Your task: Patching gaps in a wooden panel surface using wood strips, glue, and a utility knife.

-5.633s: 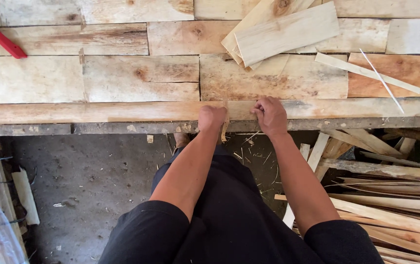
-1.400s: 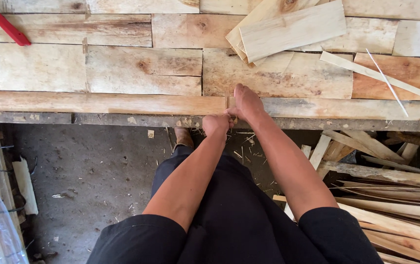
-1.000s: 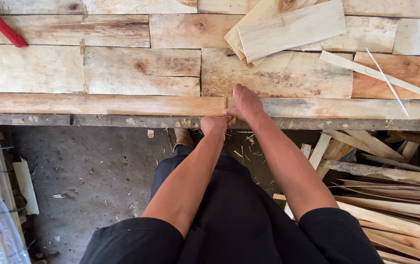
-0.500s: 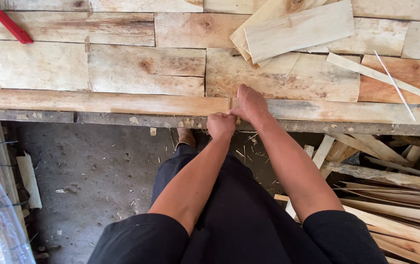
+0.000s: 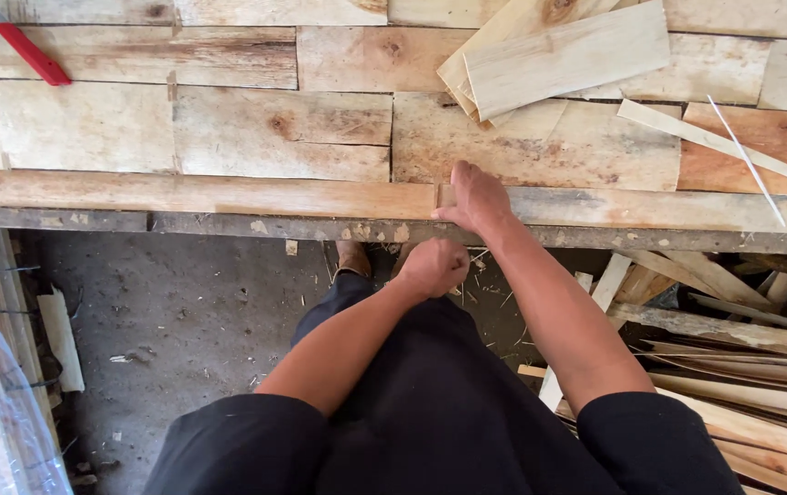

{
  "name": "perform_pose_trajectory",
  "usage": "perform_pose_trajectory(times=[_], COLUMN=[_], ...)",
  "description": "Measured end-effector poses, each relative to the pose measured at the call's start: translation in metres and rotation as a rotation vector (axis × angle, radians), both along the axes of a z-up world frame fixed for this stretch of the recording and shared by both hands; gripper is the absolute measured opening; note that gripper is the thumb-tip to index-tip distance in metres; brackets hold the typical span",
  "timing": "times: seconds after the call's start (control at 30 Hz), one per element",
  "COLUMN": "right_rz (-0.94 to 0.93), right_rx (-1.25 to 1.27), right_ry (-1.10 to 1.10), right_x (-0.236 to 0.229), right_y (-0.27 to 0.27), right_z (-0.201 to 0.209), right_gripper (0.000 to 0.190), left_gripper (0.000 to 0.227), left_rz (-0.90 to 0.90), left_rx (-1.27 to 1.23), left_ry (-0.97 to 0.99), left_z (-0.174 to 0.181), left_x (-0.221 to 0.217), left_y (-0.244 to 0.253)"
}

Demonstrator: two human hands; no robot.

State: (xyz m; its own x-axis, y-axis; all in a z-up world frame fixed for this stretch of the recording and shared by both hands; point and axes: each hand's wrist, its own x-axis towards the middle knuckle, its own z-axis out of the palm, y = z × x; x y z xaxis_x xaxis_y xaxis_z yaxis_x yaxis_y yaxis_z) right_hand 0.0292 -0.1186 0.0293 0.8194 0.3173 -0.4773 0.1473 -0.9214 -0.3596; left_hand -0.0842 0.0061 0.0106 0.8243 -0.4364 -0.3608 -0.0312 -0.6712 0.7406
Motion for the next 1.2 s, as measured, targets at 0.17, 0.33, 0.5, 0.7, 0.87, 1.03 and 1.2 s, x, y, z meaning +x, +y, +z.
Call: perform_pose_trajectory(times=[0.17,0.33,0.5,0.7,0.87,1.03,1.2], right_rz=[-0.015,-0.069,-0.067,-0.032,-0.136,-0.302,-0.146], right_rx=[0.028,-0.004,0.001,0.025,0.033,0.087,0.055], right_ry=[-0.029,0.152,-0.047,-0.085,0.068,-0.018,-0.062], right_x=[-0.003,0.005,-0.005,-0.004,0.004,0.001,-0.012], right_y=[-0.006,-0.002,0.002,0.002,-0.003,0.006,0.008], right_z=[-0.014,-0.019,-0.025,-0.024,-0.028,-0.027,-0.012], right_gripper=[0.082,0.07,0.073,0.077,0.061,0.048,0.061], left_gripper=[0.01,0.01,0.012,0.012,0.013,0.014,0.016], left_rz=[0.364,0.684,1.021,1.169,1.205,1.205,1.195], left_rx=[-0.229,-0.278,-0.461,-0.556,-0.568,-0.544,-0.498], left_ry=[0.108,0.223,0.086,-0.131,-0.152,-0.136,-0.152], left_z=[0.025,0.022,0.016,0.015,0.03,0.033,0.034], left_x=[-0.016,-0.028,-0.038,-0.034,-0.029,-0.029,-0.027], left_y=[0.058,0.116,0.153,0.183,0.195,0.203,0.208])
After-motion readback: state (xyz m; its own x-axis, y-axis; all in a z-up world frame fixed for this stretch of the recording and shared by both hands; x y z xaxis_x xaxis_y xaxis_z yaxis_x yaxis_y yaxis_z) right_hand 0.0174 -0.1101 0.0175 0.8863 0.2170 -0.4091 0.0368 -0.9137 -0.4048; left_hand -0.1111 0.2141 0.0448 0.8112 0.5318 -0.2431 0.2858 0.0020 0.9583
